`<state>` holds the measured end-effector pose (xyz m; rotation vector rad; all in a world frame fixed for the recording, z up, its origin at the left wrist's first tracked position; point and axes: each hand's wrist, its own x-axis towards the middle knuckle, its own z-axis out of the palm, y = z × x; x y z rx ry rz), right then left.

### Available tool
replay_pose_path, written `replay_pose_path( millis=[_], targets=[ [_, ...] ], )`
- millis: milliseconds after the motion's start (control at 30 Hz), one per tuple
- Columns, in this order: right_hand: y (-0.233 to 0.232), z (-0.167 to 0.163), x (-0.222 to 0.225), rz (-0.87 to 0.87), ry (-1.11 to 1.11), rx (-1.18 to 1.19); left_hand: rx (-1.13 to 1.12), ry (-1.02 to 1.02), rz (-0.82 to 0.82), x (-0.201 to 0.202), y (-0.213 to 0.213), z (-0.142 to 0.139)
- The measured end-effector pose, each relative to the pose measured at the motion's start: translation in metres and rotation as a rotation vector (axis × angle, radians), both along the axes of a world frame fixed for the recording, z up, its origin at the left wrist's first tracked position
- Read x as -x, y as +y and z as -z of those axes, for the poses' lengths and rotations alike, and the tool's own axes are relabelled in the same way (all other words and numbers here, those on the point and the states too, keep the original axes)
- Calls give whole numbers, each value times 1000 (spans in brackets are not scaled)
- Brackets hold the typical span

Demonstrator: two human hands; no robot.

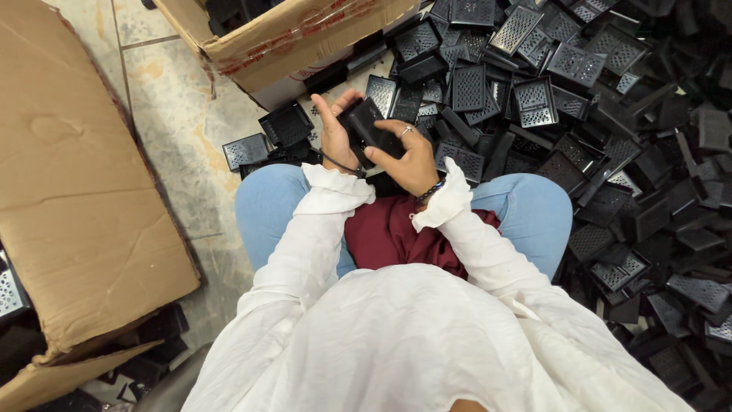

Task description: The person sits on the floor and repeatedly picks up small black plastic parts from a pile. They turn each part over in their hands, visually inspect it, and then place it into a cardboard box. The person continues this cycle of picking, inspecting, and placing parts into the box throughout the clip.

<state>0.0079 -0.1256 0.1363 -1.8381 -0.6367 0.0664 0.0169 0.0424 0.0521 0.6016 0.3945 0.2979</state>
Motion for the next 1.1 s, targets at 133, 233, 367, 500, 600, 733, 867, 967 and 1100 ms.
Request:
replay_pose_path(
  millis=[133, 233, 367, 500, 600, 733, 867, 967, 1100],
  targets=[
    [6, 10, 3, -28, 248, -48, -149, -9, 33, 4, -4, 1],
    [11, 21, 3, -64, 402, -201, -173, -44, 34, 6, -6, 1],
    [12, 33, 5, -88, 95, -215, -251, -125, 91, 9, -12, 7],
    [10, 39, 4, -56, 3, -38, -247, -192, 106, 4, -12, 13],
    [6, 43, -8, -158, 260, -228, -62, -183, 73, 2, -4, 6],
    [-5, 46, -23, -223, 938, -534, 158, -352, 151, 15, 7, -17],
    [-10, 30, -22, -297, 1072, -560, 238, -381, 262, 24, 5, -39],
    [2, -7, -27, -227, 813, -511, 142, -333, 169, 18, 16, -49],
    [36, -75, -73, -73, -219, -552, 86, -130, -208, -8, 73, -49]
  ],
)
